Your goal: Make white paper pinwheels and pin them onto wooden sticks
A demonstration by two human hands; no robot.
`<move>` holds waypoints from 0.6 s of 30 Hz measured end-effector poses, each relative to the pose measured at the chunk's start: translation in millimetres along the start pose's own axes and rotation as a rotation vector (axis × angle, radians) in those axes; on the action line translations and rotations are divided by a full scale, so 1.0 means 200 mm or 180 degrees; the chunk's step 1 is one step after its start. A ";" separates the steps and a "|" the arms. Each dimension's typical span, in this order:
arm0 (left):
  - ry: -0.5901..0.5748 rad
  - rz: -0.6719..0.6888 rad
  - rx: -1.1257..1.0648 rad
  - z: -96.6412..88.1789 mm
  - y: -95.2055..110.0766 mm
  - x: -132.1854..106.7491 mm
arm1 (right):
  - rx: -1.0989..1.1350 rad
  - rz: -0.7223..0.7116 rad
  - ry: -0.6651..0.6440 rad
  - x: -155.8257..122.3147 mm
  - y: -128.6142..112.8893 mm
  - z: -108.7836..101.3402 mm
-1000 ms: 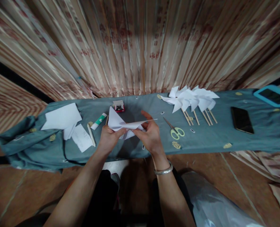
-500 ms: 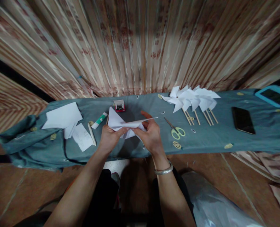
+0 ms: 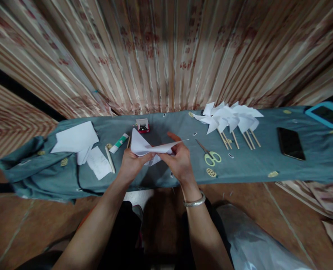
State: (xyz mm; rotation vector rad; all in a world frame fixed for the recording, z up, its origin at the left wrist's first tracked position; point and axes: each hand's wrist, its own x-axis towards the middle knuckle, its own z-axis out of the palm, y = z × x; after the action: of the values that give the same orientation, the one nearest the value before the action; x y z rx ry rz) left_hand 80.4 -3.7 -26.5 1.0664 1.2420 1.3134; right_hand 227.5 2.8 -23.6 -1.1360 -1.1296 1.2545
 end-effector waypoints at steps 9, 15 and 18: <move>-0.0063 -0.0080 0.0053 0.00 0.03 -0.01 | -0.0041 0.0174 0.0123 -0.01 -0.03 0.02; 0.0030 -0.0120 -0.0102 0.00 0.02 -0.01 | -0.0044 0.0118 0.0090 0.00 0.01 0.01; 0.0013 -0.0152 -0.0183 -0.01 0.02 -0.01 | 0.0083 0.0160 0.0076 0.01 0.03 0.01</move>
State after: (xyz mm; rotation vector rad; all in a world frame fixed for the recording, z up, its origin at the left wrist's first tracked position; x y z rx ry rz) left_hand 79.3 -6.0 -22.7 0.9882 1.2185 1.3077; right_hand 225.5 5.2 -30.2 -1.1634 -1.0699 1.2875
